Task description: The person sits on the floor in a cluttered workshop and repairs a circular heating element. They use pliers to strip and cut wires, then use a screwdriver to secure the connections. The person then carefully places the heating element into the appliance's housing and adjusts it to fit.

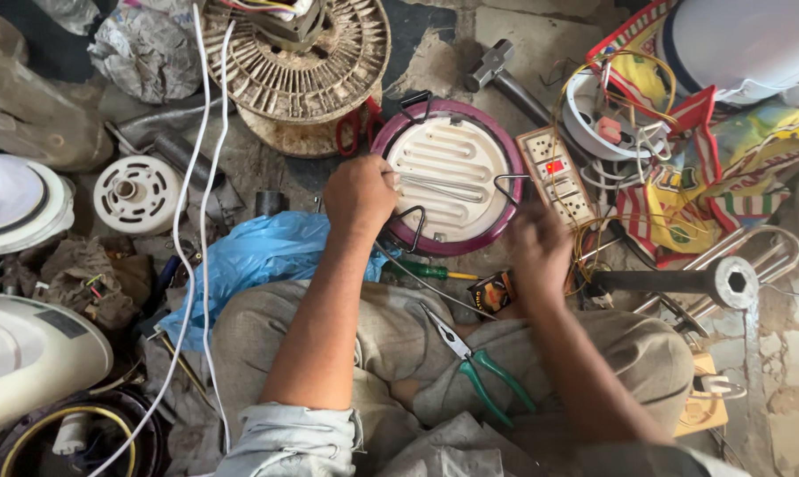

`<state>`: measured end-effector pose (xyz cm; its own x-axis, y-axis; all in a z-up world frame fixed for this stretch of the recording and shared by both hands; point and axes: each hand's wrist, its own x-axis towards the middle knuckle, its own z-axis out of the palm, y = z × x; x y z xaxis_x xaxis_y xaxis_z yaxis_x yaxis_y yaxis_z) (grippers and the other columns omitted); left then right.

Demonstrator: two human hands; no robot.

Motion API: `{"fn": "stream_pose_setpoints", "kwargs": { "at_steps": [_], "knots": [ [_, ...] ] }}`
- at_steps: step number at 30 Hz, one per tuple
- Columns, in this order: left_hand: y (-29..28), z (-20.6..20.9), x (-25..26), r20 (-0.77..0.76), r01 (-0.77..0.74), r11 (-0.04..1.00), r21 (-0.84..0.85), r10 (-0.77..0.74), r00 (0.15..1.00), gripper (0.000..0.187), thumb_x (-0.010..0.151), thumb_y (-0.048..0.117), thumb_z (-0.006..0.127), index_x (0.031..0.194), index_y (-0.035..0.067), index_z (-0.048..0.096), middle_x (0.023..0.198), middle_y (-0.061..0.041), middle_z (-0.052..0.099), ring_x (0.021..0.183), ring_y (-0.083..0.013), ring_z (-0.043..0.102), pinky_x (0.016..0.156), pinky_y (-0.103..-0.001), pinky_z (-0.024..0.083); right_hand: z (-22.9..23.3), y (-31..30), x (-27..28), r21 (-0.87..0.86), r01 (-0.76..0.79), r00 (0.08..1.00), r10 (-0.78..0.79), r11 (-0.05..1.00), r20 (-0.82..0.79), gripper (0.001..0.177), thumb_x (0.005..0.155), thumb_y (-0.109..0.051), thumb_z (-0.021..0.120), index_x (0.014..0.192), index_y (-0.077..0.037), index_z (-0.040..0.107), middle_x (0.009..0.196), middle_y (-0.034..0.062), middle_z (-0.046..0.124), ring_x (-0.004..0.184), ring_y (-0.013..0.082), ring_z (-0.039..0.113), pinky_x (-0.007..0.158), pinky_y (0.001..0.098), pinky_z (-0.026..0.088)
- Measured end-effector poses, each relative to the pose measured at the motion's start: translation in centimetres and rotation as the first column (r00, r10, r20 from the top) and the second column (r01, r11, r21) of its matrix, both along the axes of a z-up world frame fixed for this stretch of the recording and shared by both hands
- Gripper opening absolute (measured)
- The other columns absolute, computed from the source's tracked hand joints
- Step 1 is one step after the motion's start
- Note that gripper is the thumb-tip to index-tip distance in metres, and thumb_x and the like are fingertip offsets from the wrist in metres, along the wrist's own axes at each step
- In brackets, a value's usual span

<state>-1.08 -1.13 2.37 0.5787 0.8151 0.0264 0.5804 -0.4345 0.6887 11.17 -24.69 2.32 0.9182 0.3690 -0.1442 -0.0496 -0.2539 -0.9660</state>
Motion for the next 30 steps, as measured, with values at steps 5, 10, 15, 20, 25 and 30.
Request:
{"fn": "stream_pose_setpoints", "kwargs": {
  "at_steps": [5, 10, 15, 20, 25, 30],
  "knots": [
    [0.1, -1.1, 0.1, -0.015, -0.006, 0.998, -0.061, 0.005, 1.0, 0.017, 0.079, 0.029, 0.082, 0.086, 0.014, 0.08, 0.088, -0.013, 0.076, 0.085, -0.0353, 0.072, 0.075, -0.048, 0.056, -2.2, -2.3, -8.9, -0.455, -0.369, 0.563, 0.584, 0.81, 0.584, 0.037, 0.085, -0.021, 0.071, 0.115, 0.0, 0.068, 0.099, 0.0218, 0.072, 0.092, 0.0413, 0.07, 0.081, 0.0464, 0.056],
    [0.4, -1.8, -0.1, -0.008, -0.001, 0.996, -0.086, 0.0, 1.0, 0.019, 0.08, 0.031, 0.083, 0.087, 0.014, 0.08, 0.089, -0.013, 0.076, 0.086, -0.0351, 0.072, 0.076, -0.047, 0.056, -1.1, -2.0, -8.9, -0.568, -0.567, 0.67, 0.735, 0.597, 0.104, 0.027, 0.086, -0.029, 0.075, 0.106, -0.01, 0.074, 0.091, 0.0157, 0.076, 0.084, 0.0339, 0.075, 0.079, 0.0424, 0.059],
    [0.8, -2.0, -0.1, -0.014, 0.022, 0.99, -0.142, -0.024, 1.0, 0.019, 0.079, 0.031, 0.083, 0.087, 0.015, 0.08, 0.089, -0.013, 0.076, 0.085, -0.0344, 0.073, 0.077, -0.047, 0.056, 12.6, -5.3, -1.0, -0.816, -0.223, 0.69, 0.678, 0.534, 0.255, 0.029, 0.086, -0.033, 0.075, 0.112, -0.02, 0.077, 0.086, 0.008, 0.078, 0.069, 0.0251, 0.075, 0.062, 0.0379, 0.058],
    [1.2, -1.5, 0.0, -0.038, 0.039, 0.978, -0.207, -0.048, 0.998, 0.019, 0.078, 0.032, 0.083, 0.085, 0.015, 0.081, 0.086, -0.013, 0.076, 0.085, -0.0333, 0.074, 0.079, -0.045, 0.058, 25.3, -3.5, 7.1, -0.792, 0.12, 0.647, 0.558, 0.598, 0.52, 0.023, 0.102, -0.017, 0.078, 0.119, -0.003, 0.073, 0.068, 0.0139, 0.068, 0.053, 0.0199, 0.065, 0.049, 0.0352, 0.05],
    [1.6, -0.7, -0.1, -0.091, 0.077, 0.966, -0.245, -0.102, 0.991, 0.019, 0.077, 0.034, 0.082, 0.085, 0.016, 0.082, 0.087, -0.013, 0.077, 0.085, -0.0327, 0.075, 0.08, -0.044, 0.058, 26.6, 2.5, 12.5, -0.676, -0.06, -0.055, 0.674, 0.734, 0.737, 0.022, 0.104, -0.019, 0.081, 0.115, -0.005, 0.068, 0.097, 0.0104, 0.071, 0.083, 0.0199, 0.069, 0.077, 0.0337, 0.055],
    [1.8, -0.2, 0.0, -0.184, 0.165, 0.966, -0.2, -0.202, 0.962, 0.023, 0.075, 0.036, 0.084, 0.087, 0.017, 0.083, 0.092, -0.013, 0.077, 0.088, -0.0334, 0.074, 0.081, -0.045, 0.058, 23.3, 8.9, 11.7, -0.448, 0.397, -0.338, 0.581, 0.801, 0.74, 0.017, 0.1, -0.036, 0.075, 0.105, -0.02, 0.073, 0.093, 0.008, 0.074, 0.083, 0.0298, 0.073, 0.07, 0.0449, 0.055]
  ]
}}
